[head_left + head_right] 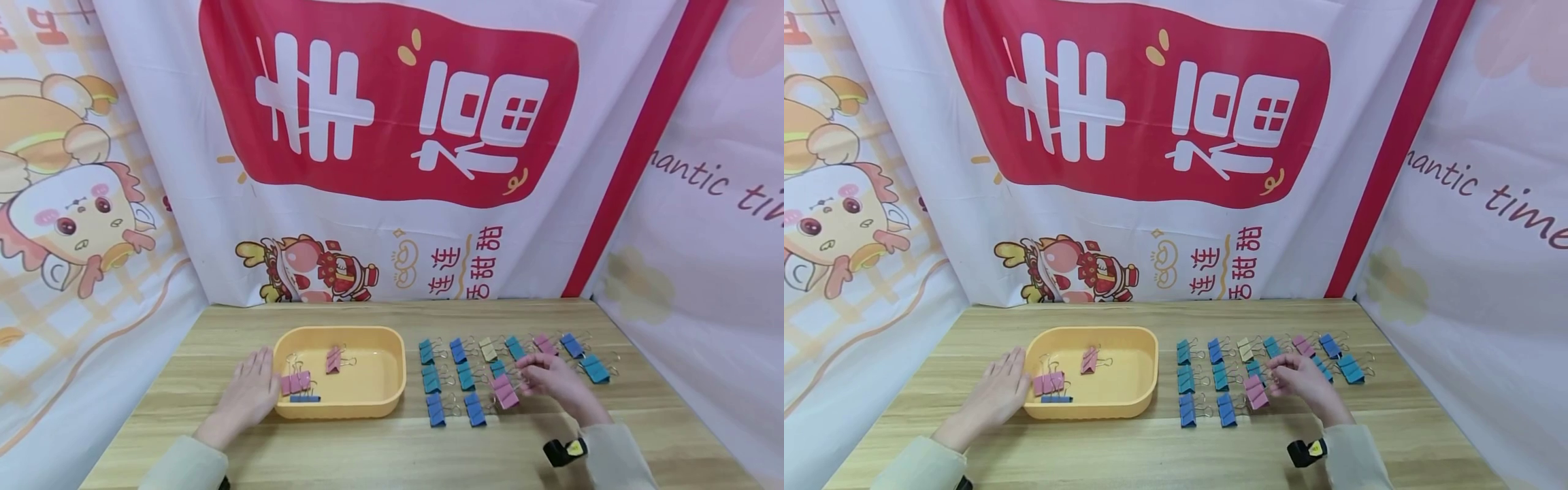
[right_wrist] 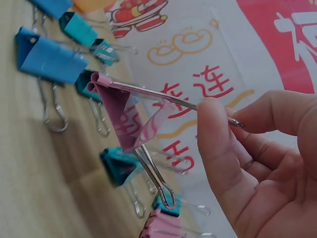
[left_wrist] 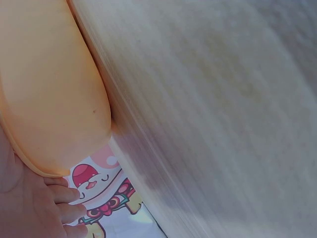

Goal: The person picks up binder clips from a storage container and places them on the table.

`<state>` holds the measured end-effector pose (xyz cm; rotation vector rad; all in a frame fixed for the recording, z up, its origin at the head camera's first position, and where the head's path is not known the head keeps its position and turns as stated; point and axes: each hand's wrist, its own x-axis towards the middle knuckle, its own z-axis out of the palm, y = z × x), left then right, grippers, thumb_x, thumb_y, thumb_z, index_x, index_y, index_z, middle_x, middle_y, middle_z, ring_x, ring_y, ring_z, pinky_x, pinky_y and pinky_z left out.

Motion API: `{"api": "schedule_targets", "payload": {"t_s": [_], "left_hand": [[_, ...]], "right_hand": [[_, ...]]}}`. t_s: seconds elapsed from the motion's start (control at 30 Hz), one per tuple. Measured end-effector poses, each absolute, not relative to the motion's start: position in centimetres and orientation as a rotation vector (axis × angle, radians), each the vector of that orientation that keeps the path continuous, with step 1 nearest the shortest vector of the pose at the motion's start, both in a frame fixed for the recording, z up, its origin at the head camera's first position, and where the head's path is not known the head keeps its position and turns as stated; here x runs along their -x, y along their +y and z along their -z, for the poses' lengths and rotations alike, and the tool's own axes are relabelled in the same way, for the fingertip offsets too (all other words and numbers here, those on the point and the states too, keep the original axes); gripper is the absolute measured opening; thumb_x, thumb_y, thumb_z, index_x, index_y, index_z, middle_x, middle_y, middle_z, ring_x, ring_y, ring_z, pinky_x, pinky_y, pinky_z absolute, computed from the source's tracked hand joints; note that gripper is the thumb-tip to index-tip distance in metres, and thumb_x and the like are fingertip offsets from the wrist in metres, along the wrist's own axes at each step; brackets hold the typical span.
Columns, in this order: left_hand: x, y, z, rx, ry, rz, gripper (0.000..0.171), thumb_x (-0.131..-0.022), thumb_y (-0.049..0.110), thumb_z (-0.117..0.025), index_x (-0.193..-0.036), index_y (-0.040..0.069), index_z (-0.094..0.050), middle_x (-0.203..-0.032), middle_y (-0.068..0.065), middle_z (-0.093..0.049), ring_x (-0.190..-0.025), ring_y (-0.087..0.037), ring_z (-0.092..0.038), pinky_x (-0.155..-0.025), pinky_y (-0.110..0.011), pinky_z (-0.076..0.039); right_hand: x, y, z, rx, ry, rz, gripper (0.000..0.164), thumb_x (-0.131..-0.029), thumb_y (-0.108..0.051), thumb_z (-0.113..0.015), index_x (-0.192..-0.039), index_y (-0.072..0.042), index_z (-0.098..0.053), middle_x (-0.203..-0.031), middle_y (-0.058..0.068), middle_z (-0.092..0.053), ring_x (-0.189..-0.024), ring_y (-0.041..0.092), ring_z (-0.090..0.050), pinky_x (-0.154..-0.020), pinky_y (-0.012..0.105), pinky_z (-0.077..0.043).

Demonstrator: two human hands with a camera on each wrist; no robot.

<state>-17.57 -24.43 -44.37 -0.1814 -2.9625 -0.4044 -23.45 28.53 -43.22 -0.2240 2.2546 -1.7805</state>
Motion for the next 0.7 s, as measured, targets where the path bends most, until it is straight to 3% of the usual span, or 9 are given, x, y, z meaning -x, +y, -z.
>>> {"api": "schedule_targets", "payload": {"t_s": [0.7], "left_hand": [[17.5,-24.4,44.5,0.189,-2.951,0.391,0.056,-0.098,0.021,-0.032,-0.135,-0.020,-0.020,-0.141,-0.036,-0.018,-0.129,-0.051,-0.016,-0.105,-0.058,-0.010]], "right_hand": [[22.7,29.5,45.3,0.133,2.230,1.719,0.034,-0.087,-0.001,-0.048,-0.114,0.018,-0.043,-0.089,0.017,-0.058,-0.073,0.024,-0.062,-0.069,0.035,-0.055]]}}
